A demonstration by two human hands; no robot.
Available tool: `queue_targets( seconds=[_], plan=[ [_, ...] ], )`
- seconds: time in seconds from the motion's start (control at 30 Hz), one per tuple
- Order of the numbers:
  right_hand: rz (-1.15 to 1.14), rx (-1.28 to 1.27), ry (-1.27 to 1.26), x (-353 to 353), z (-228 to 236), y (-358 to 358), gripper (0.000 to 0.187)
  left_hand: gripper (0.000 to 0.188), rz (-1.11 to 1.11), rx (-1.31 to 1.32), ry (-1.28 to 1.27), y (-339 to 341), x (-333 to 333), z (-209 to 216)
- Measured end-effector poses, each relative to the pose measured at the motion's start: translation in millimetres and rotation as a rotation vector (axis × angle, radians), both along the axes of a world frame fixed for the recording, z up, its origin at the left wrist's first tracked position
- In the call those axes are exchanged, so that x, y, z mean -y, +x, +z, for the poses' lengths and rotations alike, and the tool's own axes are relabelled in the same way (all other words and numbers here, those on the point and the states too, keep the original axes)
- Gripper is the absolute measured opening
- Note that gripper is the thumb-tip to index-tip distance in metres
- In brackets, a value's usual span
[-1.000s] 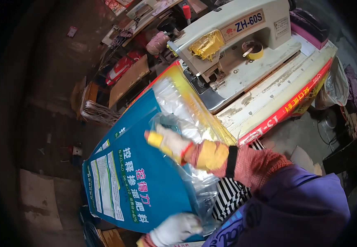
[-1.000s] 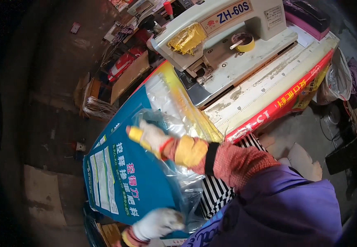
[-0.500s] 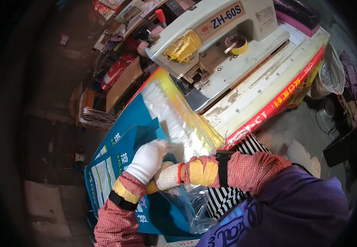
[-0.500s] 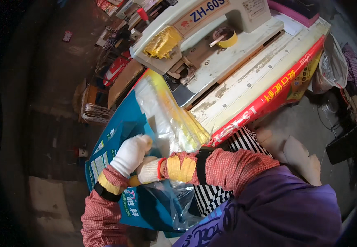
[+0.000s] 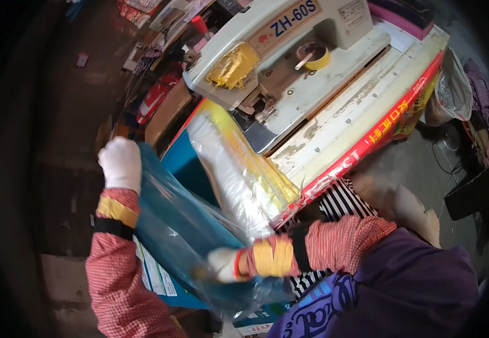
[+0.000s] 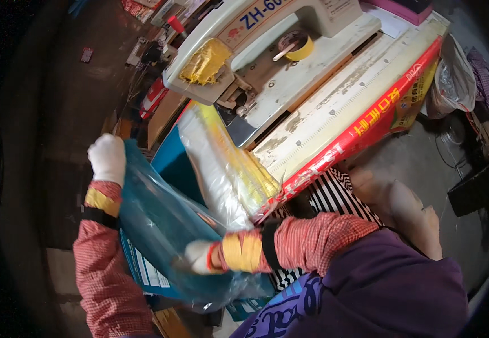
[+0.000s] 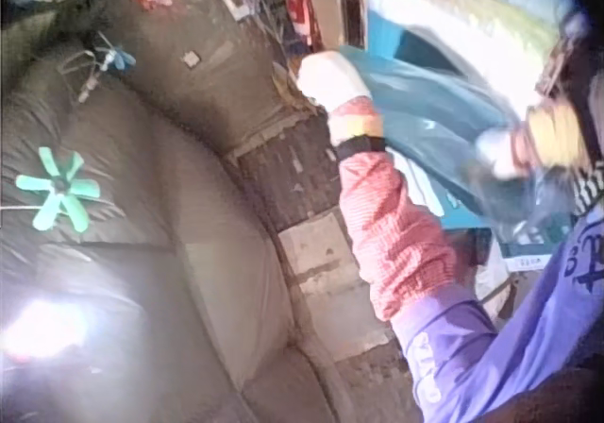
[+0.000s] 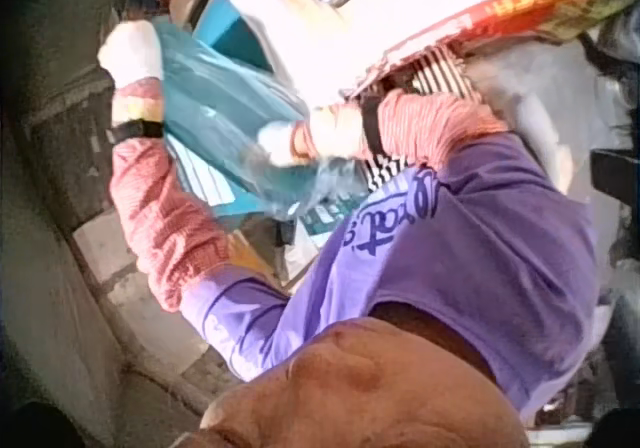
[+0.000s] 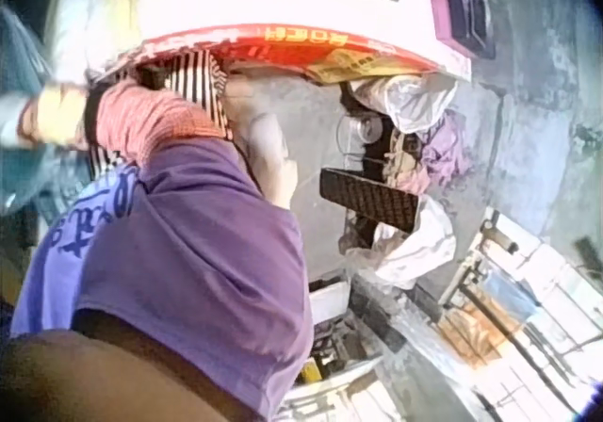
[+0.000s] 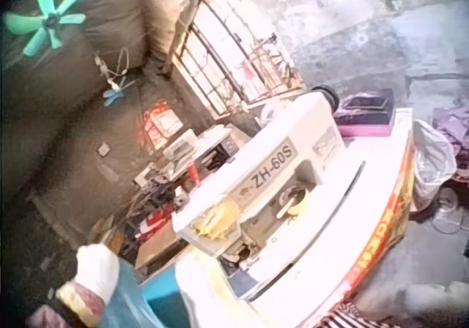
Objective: The person inserts a clear plastic liner into a green bag and feeds the top through a sewing machine to seal them. They then place the finished bag onto a stack and repeat the process with another bag and liner.
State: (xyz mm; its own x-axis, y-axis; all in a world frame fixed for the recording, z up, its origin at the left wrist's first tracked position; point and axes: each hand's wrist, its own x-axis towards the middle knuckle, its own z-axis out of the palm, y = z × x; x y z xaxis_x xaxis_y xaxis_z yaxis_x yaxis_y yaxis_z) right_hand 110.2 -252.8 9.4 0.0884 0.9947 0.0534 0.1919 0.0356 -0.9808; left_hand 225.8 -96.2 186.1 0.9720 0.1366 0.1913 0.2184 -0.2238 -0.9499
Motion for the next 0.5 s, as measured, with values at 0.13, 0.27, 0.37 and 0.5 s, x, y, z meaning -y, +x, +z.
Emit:
queue_targets(
  seconds=[0.13,0.27,0.37,0.5],
  plan=[
    [-0.644,0.469,-0.888,10,-63,-68,0.029,0.011,-0.541,0.124,0.048,58,7,37],
    [-0.582,0.57,-1.096,43,-88,-31,0.025,0.017,-0.089,0.209,-0.242,80,19,0],
    [-0.531,0.649,-1.234,72,-100,6,0.026,0.022,0.045,0.141,-0.259,80,19,-4],
    [-0.855,-0.071,0.353,122,-57,73,0.034,0.021,0.05,0.062,-0.309,82,27,-9]
  ],
)
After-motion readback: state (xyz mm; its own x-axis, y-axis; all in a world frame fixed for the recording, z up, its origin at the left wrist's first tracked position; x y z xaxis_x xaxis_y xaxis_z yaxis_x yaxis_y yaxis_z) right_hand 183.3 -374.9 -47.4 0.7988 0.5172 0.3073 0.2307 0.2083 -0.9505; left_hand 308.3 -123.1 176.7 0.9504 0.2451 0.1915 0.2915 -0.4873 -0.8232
